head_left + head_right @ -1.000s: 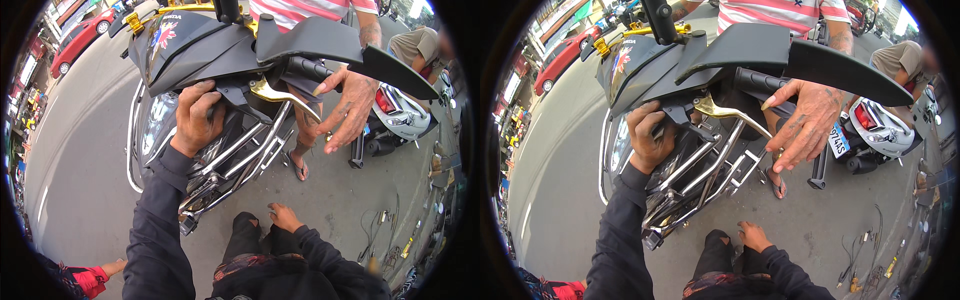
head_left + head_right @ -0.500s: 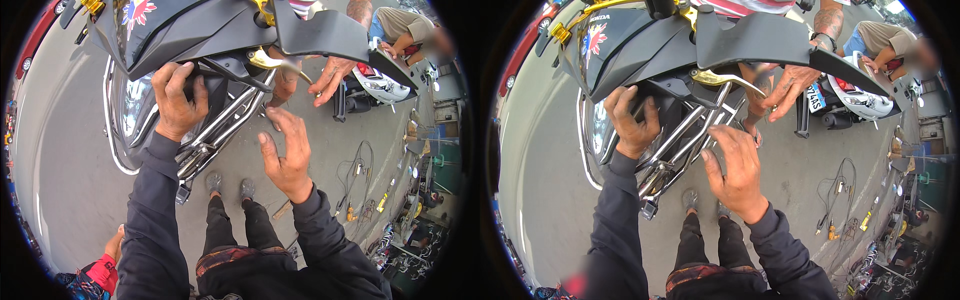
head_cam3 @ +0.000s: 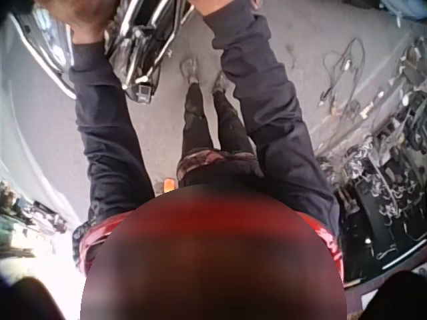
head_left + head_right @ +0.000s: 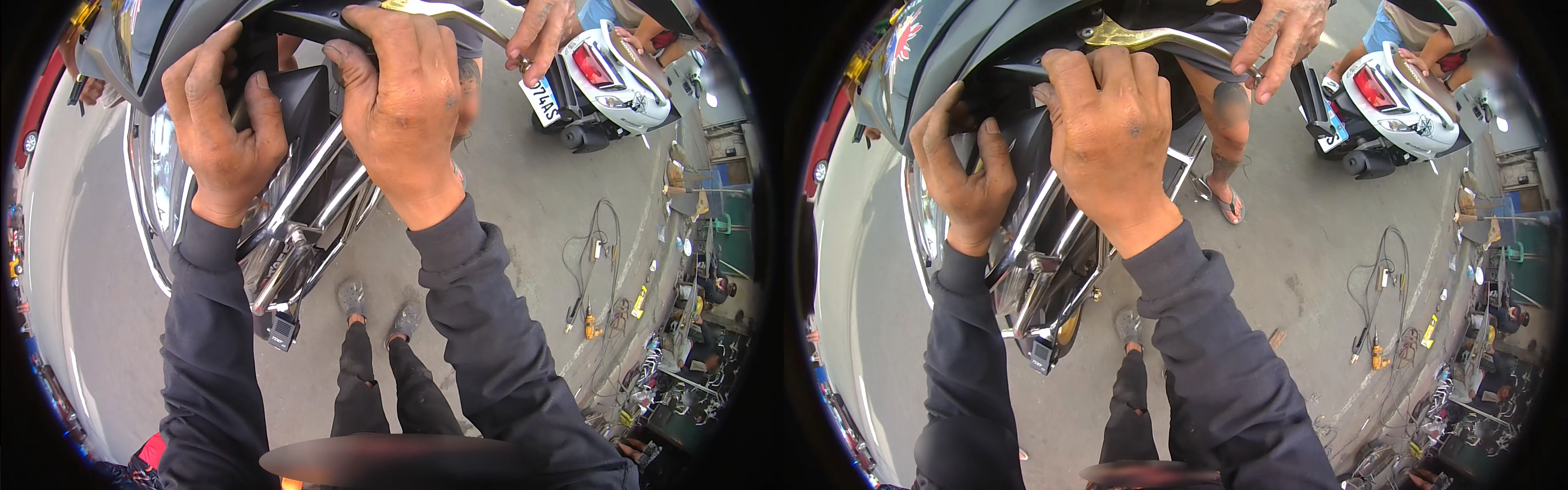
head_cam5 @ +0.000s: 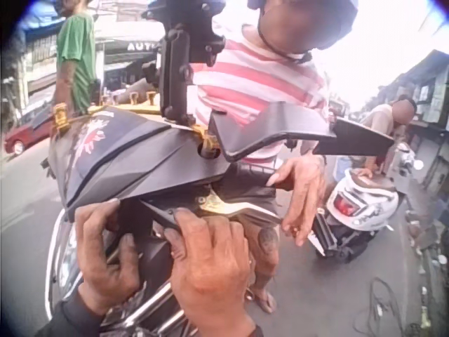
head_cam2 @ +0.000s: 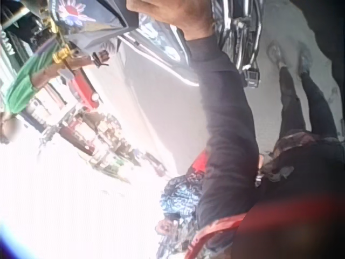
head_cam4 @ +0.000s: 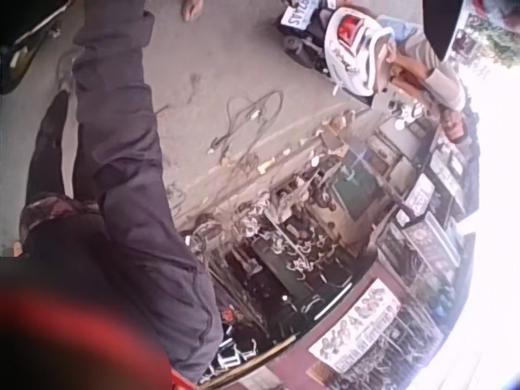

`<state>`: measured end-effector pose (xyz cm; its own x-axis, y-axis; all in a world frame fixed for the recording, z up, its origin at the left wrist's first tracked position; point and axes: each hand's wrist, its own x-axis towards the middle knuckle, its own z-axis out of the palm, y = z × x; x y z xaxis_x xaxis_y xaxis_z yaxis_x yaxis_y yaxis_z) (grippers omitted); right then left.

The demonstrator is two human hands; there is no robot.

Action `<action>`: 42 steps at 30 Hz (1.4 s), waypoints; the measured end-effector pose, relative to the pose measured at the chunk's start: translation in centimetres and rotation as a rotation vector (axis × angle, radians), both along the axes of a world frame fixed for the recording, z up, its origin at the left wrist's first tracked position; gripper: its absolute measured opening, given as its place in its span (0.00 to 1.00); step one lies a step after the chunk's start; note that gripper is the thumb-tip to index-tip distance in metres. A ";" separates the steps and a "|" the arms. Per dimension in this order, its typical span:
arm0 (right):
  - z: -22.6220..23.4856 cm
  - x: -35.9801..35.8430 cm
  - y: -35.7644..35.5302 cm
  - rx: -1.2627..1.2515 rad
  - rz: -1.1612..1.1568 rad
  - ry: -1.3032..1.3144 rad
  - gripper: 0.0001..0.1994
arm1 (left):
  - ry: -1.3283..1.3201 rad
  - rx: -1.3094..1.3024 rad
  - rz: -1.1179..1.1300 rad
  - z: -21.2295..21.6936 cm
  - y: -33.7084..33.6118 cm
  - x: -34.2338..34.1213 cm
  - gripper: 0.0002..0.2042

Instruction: The person repairs a motorcycle by adjusting the front fairing and handlebar area. They use a hammer and screwdriver to tap and align parts, then reattach a plastic cover and secure it with screws.

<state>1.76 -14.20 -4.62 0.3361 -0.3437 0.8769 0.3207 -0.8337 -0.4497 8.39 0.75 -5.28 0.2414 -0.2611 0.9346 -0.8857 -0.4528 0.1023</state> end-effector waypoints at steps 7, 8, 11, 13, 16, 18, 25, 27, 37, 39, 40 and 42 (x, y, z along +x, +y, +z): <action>-1.6 2.0 -0.1 -0.076 -0.003 -0.160 0.12 | -0.030 -0.007 0.014 0.1 -0.1 -0.1 0.25; -1.6 1.9 -0.5 -0.076 0.041 -0.151 0.12 | -0.027 -0.009 0.007 0.2 -0.1 -0.2 0.24; -1.1 1.6 -2.0 -0.133 0.112 -0.113 0.11 | -0.030 0.000 0.025 0.3 -0.2 -0.5 0.23; -0.8 1.2 -2.4 -0.159 0.117 -0.066 0.12 | -0.051 0.025 0.079 0.2 -0.2 -0.7 0.23; -0.4 0.3 -1.5 -0.180 0.050 0.000 0.11 | -0.040 -0.012 0.042 0.1 -0.1 -0.7 0.23; -0.3 -0.2 -0.7 -0.139 0.023 0.094 0.11 | -0.011 -0.024 0.054 0.0 0.0 -0.4 0.23; 1.6 -0.2 -5.1 -0.421 -0.079 0.126 0.21 | -0.033 -0.047 0.017 -0.1 0.3 0.1 0.25; 1.9 -0.7 -6.7 -0.309 -0.043 0.294 0.31 | -0.026 -0.054 0.017 0.0 0.3 0.1 0.25; 3.2 -0.8 -8.8 -0.200 0.240 0.511 0.34 | 0.011 -0.102 0.001 0.3 -0.1 0.1 0.25; 3.1 -1.0 -9.0 -0.262 0.240 0.485 0.34 | -0.009 -0.107 -0.007 0.3 -0.1 0.1 0.25; 3.0 -0.9 -9.1 -0.238 0.251 0.488 0.34 | -0.006 -0.107 -0.007 0.3 -0.2 0.1 0.25; 2.9 -0.9 -9.2 -0.188 0.269 0.494 0.34 | -0.002 -0.112 -0.024 0.3 -0.2 0.1 0.25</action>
<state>0.86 -23.39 -1.75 0.7739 -0.0438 0.6318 0.3220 -0.8319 -0.4520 8.53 0.52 -5.00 0.2344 -0.1603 0.9588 -0.8963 -0.4176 0.1493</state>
